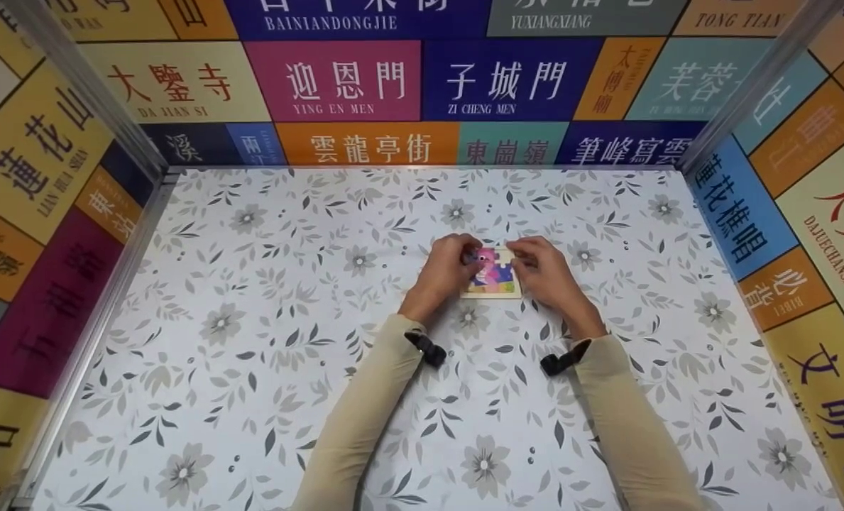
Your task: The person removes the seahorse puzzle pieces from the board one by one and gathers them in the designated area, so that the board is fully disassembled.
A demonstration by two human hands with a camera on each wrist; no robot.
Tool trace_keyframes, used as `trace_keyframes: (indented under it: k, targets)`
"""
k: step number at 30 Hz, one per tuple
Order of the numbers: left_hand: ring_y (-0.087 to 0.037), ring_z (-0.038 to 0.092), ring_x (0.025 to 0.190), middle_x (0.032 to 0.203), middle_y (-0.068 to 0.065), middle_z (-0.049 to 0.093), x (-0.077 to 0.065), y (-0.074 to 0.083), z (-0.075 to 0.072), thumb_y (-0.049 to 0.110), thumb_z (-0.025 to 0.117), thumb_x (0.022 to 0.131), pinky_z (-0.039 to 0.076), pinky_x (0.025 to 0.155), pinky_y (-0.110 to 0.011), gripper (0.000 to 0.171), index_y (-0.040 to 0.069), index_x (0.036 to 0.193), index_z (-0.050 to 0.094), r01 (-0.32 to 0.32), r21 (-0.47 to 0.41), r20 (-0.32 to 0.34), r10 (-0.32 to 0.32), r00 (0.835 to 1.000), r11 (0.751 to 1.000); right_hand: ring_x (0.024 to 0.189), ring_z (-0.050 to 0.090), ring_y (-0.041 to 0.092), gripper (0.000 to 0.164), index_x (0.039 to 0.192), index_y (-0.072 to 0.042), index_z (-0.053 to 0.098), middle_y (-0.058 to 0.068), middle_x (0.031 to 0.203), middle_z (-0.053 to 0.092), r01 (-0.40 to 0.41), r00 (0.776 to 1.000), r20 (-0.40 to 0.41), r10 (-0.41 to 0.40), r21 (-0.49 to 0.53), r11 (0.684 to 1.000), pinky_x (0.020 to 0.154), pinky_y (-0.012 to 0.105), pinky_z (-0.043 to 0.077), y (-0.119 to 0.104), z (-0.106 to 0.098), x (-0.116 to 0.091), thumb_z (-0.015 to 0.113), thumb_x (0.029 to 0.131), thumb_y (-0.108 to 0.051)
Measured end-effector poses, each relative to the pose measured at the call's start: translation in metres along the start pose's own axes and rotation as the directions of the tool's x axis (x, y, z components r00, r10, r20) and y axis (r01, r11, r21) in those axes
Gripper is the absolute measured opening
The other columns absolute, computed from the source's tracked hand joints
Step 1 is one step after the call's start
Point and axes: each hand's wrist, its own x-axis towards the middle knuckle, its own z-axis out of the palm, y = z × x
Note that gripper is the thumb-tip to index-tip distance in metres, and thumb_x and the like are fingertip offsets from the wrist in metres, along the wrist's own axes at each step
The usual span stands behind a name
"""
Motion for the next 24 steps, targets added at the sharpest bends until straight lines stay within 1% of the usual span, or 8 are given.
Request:
trace_keyframes:
  k: [3, 6, 9, 12, 16, 19, 22, 24]
  targets:
    - [-0.019, 0.071, 0.089, 0.102, -0.011, 0.075, 0.001, -0.001, 0.000, 0.009, 0.077, 0.092, 0.056, 0.079, -0.027, 0.026, 0.002, 0.117, 0.074, 0.024, -0.028, 0.004, -0.024, 1.000, 0.999, 0.124, 0.061, 0.031, 0.035, 0.137, -0.001, 0.064, 0.017, 0.141, 0.054, 0.000, 1.000, -0.001, 0.000, 0.005, 1.000, 0.108, 0.045, 0.050, 0.000, 0.000, 0.000, 0.060, 0.103, -0.006]
    - [-0.017, 0.071, 0.088, 0.102, -0.011, 0.077, 0.001, -0.001, 0.000, 0.008, 0.076, 0.092, 0.056, 0.078, -0.027, 0.024, 0.002, 0.115, 0.076, 0.030, -0.031, 0.013, -0.030, 0.999, 0.999, 0.123, 0.061, 0.031, 0.035, 0.136, -0.001, 0.064, 0.017, 0.140, 0.054, 0.003, 1.000, -0.002, -0.003, 0.007, 1.000, 0.108, 0.044, 0.051, 0.000, 0.000, 0.000, 0.061, 0.102, -0.005]
    - [-0.018, 0.072, 0.089, 0.104, -0.011, 0.077, 0.000, 0.002, 0.000, 0.009, 0.075, 0.093, 0.057, 0.080, -0.028, 0.023, 0.002, 0.114, 0.076, 0.020, -0.015, 0.013, -0.020, 1.000, 1.000, 0.123, 0.061, 0.030, 0.035, 0.136, -0.001, 0.065, 0.016, 0.140, 0.054, 0.013, 1.000, -0.004, -0.013, 0.001, 1.000, 0.107, 0.043, 0.051, 0.000, -0.001, 0.000, 0.061, 0.102, -0.006]
    - [-0.021, 0.071, 0.089, 0.103, -0.012, 0.076, -0.001, 0.007, 0.001, 0.014, 0.076, 0.094, 0.056, 0.081, -0.030, 0.024, 0.001, 0.114, 0.076, 0.020, 0.017, 0.003, -0.020, 1.000, 1.000, 0.123, 0.062, 0.029, 0.035, 0.137, -0.001, 0.064, 0.015, 0.140, 0.055, 0.023, 1.000, -0.008, -0.023, -0.004, 1.000, 0.106, 0.042, 0.051, 0.001, -0.001, -0.001, 0.061, 0.103, -0.007]
    - [-0.019, 0.063, 0.086, 0.098, -0.009, 0.070, 0.000, 0.015, 0.004, 0.027, 0.080, 0.091, 0.053, 0.079, -0.032, 0.031, 0.005, 0.111, 0.076, 0.063, 0.108, -0.011, -0.063, 0.998, 0.992, 0.123, 0.063, 0.029, 0.034, 0.136, -0.001, 0.065, 0.015, 0.139, 0.055, 0.038, 0.999, -0.016, -0.038, -0.001, 0.999, 0.105, 0.042, 0.052, 0.002, -0.002, -0.001, 0.061, 0.102, -0.007]
    - [-0.016, 0.058, 0.083, 0.095, -0.004, 0.065, 0.001, 0.021, 0.008, 0.037, 0.082, 0.087, 0.052, 0.074, -0.034, 0.034, 0.010, 0.107, 0.076, 0.106, 0.203, -0.019, -0.104, 0.994, 0.973, 0.123, 0.063, 0.029, 0.034, 0.136, -0.001, 0.065, 0.015, 0.139, 0.056, 0.040, 0.999, -0.021, -0.040, 0.000, 0.999, 0.106, 0.042, 0.052, 0.003, -0.001, -0.001, 0.061, 0.102, -0.006]
    - [-0.015, 0.059, 0.083, 0.095, 0.000, 0.063, 0.001, 0.024, 0.011, 0.042, 0.082, 0.085, 0.053, 0.072, -0.035, 0.034, 0.015, 0.104, 0.076, 0.130, 0.280, -0.029, -0.127, 0.991, 0.951, 0.124, 0.063, 0.031, 0.035, 0.136, -0.001, 0.065, 0.015, 0.139, 0.056, 0.039, 0.999, -0.016, -0.039, 0.001, 0.999, 0.106, 0.042, 0.052, 0.003, 0.000, 0.000, 0.061, 0.102, -0.005]
    - [-0.016, 0.061, 0.084, 0.096, 0.000, 0.064, 0.002, 0.025, 0.012, 0.042, 0.082, 0.086, 0.054, 0.074, -0.037, 0.032, 0.016, 0.104, 0.077, 0.138, 0.298, -0.035, -0.133, 0.990, 0.945, 0.123, 0.062, 0.031, 0.035, 0.137, -0.001, 0.064, 0.016, 0.140, 0.056, 0.036, 0.999, -0.012, -0.036, 0.000, 0.999, 0.106, 0.042, 0.052, 0.003, 0.000, 0.000, 0.061, 0.102, -0.005]
